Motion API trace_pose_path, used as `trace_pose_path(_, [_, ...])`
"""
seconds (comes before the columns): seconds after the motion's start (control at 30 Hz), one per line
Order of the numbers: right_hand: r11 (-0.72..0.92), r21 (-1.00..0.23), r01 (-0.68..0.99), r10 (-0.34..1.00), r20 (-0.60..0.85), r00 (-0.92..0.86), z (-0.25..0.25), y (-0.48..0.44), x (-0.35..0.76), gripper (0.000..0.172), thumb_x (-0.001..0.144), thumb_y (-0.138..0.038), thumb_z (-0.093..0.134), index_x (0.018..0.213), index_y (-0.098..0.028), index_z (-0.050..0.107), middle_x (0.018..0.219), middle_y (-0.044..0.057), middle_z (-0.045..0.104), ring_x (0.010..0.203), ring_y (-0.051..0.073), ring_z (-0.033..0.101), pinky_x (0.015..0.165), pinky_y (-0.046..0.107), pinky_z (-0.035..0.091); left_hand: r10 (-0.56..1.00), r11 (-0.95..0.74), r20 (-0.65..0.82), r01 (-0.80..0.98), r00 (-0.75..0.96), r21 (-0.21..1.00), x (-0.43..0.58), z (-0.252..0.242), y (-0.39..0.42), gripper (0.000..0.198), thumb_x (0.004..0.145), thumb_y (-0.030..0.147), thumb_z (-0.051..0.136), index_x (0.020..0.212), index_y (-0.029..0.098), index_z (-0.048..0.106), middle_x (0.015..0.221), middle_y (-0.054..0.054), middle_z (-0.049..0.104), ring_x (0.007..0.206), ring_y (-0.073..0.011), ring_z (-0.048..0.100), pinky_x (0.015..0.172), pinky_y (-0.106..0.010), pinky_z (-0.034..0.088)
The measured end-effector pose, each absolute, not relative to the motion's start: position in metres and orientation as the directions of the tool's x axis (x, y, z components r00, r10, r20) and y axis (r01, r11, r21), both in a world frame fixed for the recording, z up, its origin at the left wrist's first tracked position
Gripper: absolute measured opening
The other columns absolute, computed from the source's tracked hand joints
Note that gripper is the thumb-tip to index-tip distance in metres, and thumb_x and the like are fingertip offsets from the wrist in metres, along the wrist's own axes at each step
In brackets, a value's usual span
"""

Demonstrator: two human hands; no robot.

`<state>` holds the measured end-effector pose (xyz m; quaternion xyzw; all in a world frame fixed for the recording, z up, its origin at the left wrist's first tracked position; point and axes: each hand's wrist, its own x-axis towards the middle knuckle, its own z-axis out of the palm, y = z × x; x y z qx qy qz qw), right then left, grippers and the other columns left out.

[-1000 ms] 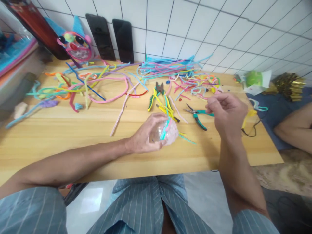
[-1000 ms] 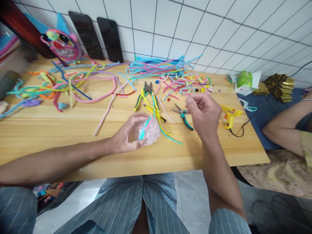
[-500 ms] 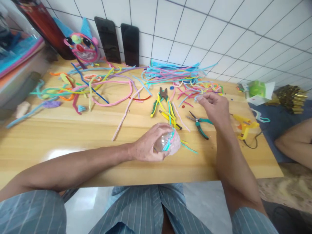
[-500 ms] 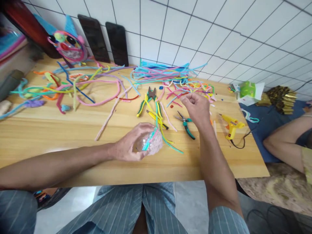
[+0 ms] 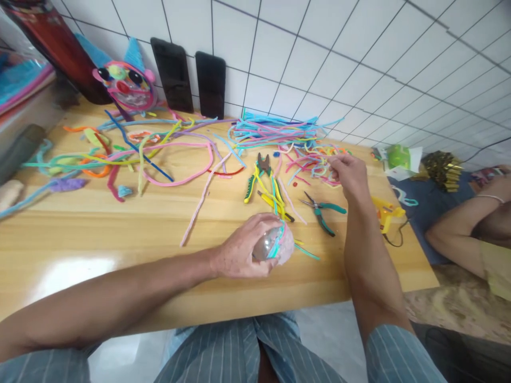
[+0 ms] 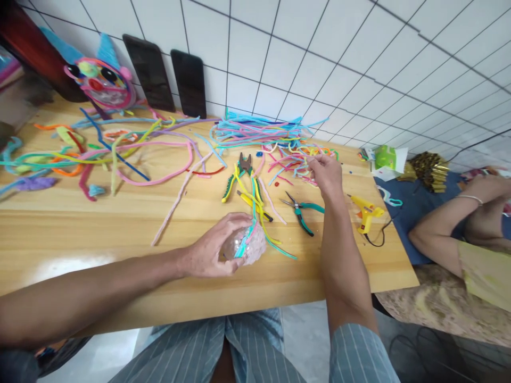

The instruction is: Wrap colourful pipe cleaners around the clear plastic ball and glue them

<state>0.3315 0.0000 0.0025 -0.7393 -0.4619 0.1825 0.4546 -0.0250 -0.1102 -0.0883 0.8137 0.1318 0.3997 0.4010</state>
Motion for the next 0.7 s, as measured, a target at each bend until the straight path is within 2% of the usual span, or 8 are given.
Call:
trace_pose_path(0.2, [-0.033, -0.96, 0.277, 0.767, 0.153, 0.623, 0.009, 0.005, 0.355, 0.009, 0.084, -0.022, 0.08, 0.077, -0.021, 0.074, 0.06, -0.004, 0.065, 0.046, 0.006, 0.046, 0.04, 0.017, 0.034, 0.54, -0.63, 0.542, -0.118, 0.644, 0.768, -0.026, -0.087, -0.111, 0.088, 0.087, 0.025, 0.081, 0.165, 0.027, 0.042, 0.159, -0.019, 0.06, 0.152, -0.0368, 0.062, 0.128, -0.061, 0.057])
trace_pose_path(0.5, [0.061, -0.985, 0.162, 0.732, 0.154, 0.664, 0.025, 0.0, 0.373, 0.013, 0.091, -0.032, 0.076, 0.083, -0.026, 0.067, 0.064, -0.005, 0.059, 0.046, 0.009, 0.05, 0.039, 0.02, 0.041, 0.573, -0.597, 0.495, -0.08, 0.653, 0.798, -0.026, -0.09, -0.112, 0.087, 0.089, 0.025, 0.082, 0.167, 0.028, 0.043, 0.162, -0.019, 0.058, 0.153, -0.0374, 0.061, 0.128, -0.062, 0.057])
trace_pose_path(0.57, [0.052, -0.979, 0.195, 0.717, 0.172, 0.675, 0.025, -0.003, 0.379, 0.014, 0.091, -0.035, 0.075, 0.084, -0.027, 0.066, 0.064, -0.005, 0.058, 0.048, 0.01, 0.049, 0.04, 0.021, 0.041, 0.572, -0.595, 0.495, -0.084, 0.654, 0.799, -0.026, -0.09, -0.112, 0.086, 0.089, 0.025, 0.081, 0.167, 0.029, 0.043, 0.161, -0.019, 0.058, 0.153, -0.0371, 0.06, 0.129, -0.062, 0.056])
trace_pose_path(0.7, [-0.102, -0.905, 0.413, 0.768, 0.192, 0.611, 0.017, -0.009, 0.386, 0.019, 0.087, -0.041, 0.077, 0.084, -0.027, 0.066, 0.067, -0.003, 0.063, 0.052, 0.011, 0.054, 0.047, 0.024, 0.046, 0.564, -0.599, 0.487, -0.076, 0.667, 0.797, -0.029, -0.089, -0.111, 0.088, 0.089, 0.025, 0.081, 0.167, 0.029, 0.042, 0.162, -0.019, 0.057, 0.154, -0.0375, 0.06, 0.129, -0.063, 0.056])
